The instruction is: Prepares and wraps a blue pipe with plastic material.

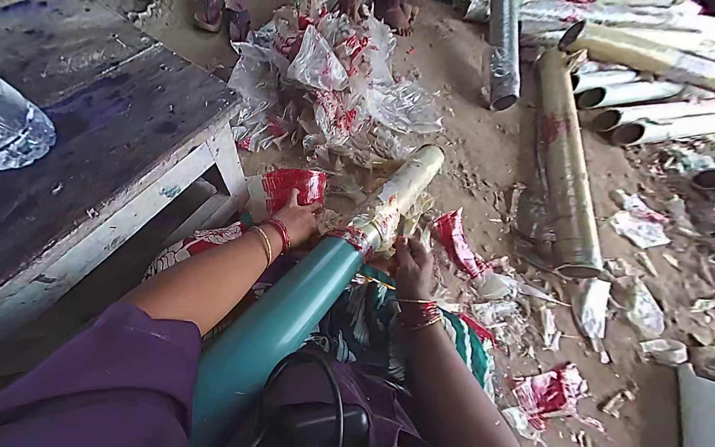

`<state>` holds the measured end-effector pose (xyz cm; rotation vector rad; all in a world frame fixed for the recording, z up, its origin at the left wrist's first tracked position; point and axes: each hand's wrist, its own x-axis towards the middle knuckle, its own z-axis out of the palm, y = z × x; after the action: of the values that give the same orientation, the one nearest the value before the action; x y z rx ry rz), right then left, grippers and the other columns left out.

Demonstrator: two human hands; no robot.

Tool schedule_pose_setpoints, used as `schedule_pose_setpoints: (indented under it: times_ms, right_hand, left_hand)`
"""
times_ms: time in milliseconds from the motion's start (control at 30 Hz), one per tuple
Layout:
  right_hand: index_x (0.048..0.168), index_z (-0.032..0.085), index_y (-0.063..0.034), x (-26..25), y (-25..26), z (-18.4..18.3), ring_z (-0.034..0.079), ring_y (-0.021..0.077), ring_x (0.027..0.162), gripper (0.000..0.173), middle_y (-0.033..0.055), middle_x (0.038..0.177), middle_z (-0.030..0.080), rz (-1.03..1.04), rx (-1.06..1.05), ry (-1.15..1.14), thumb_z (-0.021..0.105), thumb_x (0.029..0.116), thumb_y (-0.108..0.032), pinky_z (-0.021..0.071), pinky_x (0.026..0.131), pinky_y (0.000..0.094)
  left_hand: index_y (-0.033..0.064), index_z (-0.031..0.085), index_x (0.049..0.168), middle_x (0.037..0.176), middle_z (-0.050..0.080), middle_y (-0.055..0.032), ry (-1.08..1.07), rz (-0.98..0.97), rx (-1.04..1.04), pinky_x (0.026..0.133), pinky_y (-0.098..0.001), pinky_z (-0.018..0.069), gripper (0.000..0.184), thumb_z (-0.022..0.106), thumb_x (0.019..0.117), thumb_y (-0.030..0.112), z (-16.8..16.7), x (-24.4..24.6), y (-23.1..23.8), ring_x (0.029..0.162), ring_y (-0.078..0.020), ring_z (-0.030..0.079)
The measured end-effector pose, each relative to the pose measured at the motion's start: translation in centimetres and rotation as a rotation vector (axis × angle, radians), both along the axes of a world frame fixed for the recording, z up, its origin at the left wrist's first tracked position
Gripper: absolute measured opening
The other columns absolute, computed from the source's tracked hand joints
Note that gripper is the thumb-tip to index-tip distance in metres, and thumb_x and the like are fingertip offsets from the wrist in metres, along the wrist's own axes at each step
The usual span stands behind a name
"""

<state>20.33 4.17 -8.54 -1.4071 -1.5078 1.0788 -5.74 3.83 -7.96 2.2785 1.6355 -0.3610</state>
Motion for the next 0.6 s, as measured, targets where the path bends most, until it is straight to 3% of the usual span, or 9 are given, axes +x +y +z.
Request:
schedule_pose_setpoints:
  times_ms: [67, 133, 233, 333, 400, 500, 533, 600]
  right_hand:
    - [0.103, 0.063, 0.0001, -0.1, -0.4, 0.1, 0.049, 0.0041, 0.049, 0.027, -0.0042, 0.06, 0.05, 0.026, 0.05, -0.023, 0.044, 0.109, -0.018, 0.0456, 0.052, 0.024]
    - [0.104, 0.064, 0.0003, 0.1, -0.5, 0.4, 0.05, 0.0043, 0.05, 0.028, -0.004, 0.061, 0.051, 0.041, 0.099, -0.052, 0.044, 0.1091, -0.018, 0.0467, 0.053, 0.0248]
    - [0.104, 0.064, 0.0012, 0.3, -0.8, 0.5, 0.051, 0.0046, 0.051, 0.027, -0.0041, 0.061, 0.051, 0.031, 0.156, -0.062, 0.046, 0.1075, -0.018, 0.048, 0.055, 0.0256]
    - [0.101, 0.063, 0.0001, 0.1, -1.2, 0.8, 0.05, -0.0007, 0.051, 0.026, -0.0082, 0.06, 0.051, 0.024, 0.252, -0.028, 0.046, 0.1069, -0.019, 0.0469, 0.054, 0.0202]
    - [0.099, 0.063, -0.0012, -0.4, -1.3, 0.8, 0.049, -0.0024, 0.051, 0.027, -0.0099, 0.06, 0.05, 0.05, 0.324, -0.011, 0.044, 0.1074, -0.019, 0.0456, 0.053, 0.0182]
    - [0.098, 0.061, -0.0034, -1.0, -1.5, 1.1, 0.051, -0.0001, 0.053, 0.029, -0.008, 0.063, 0.052, 0.048, 0.355, -0.064, 0.041, 0.1088, -0.022, 0.046, 0.054, 0.0203]
    - [0.101, 0.061, -0.002, -0.9, -1.5, 1.5, 0.054, 0.002, 0.055, 0.029, -0.0057, 0.064, 0.055, 0.031, 0.328, -0.107, 0.04, 0.1093, -0.02, 0.0489, 0.056, 0.0229]
    - [0.107, 0.063, 0.0012, -0.5, -1.5, 2.2, 0.058, 0.0056, 0.055, 0.027, -0.002, 0.063, 0.059, 0.012, 0.228, -0.233, 0.042, 0.109, -0.017, 0.0521, 0.057, 0.0271]
  left_hand:
    - [0.0074, 0.078, 0.107, 0.12, 0.075, -0.0091, 0.002, -0.073, 0.142, 0.114, -0.0743, 0.0188, 0.02, 0.06, 0.1008, 0.011, 0.0, 0.2, -0.1, 0.146, -0.0344, 0.044]
    - [-0.0001, 0.078, 0.1, 0.114, 0.076, -0.0147, 0.01, -0.132, 0.238, 0.115, -0.0753, 0.0164, 0.022, 0.056, 0.0996, 0.0, 0.5, 0.6, -0.2, 0.146, -0.0381, 0.044]
    - [-0.0025, 0.077, 0.09, 0.103, 0.076, -0.0184, 0.039, -0.304, 0.358, 0.116, -0.0751, 0.0159, 0.02, 0.058, 0.0948, -0.006, 1.4, 0.5, 0.4, 0.14, -0.0448, 0.049]
    - [-0.006, 0.074, 0.086, 0.093, 0.074, -0.023, 0.062, -0.465, 0.455, 0.115, -0.0776, 0.0148, 0.018, 0.058, 0.0948, -0.006, 5.0, 1.0, 1.6, 0.121, -0.0518, 0.06]
    - [-0.0046, 0.073, 0.084, 0.086, 0.072, -0.0205, 0.105, -0.548, 0.518, 0.114, -0.074, 0.0182, 0.018, 0.058, 0.0942, -0.007, 9.1, 2.6, 1.9, 0.11, -0.0483, 0.064]
    - [-0.0052, 0.076, 0.096, 0.101, 0.074, -0.0191, 0.287, -0.589, 0.336, 0.121, -0.0693, 0.0056, 0.022, 0.054, 0.0958, -0.01, 13.1, 6.3, 2.9, 0.119, -0.0437, 0.059]
    - [-0.0065, 0.075, 0.098, 0.105, 0.073, -0.0207, 0.274, -0.569, 0.278, 0.121, -0.0692, 0.0048, 0.02, 0.056, 0.0955, -0.009, 13.4, 6.6, 3.8, 0.121, -0.0442, 0.059]
    - [-0.0073, 0.074, 0.1, 0.108, 0.072, -0.0219, 0.233, -0.502, 0.211, 0.122, -0.0678, 0.0123, 0.017, 0.057, 0.0957, -0.008, 12.7, 6.1, 4.7, 0.119, -0.0439, 0.061]
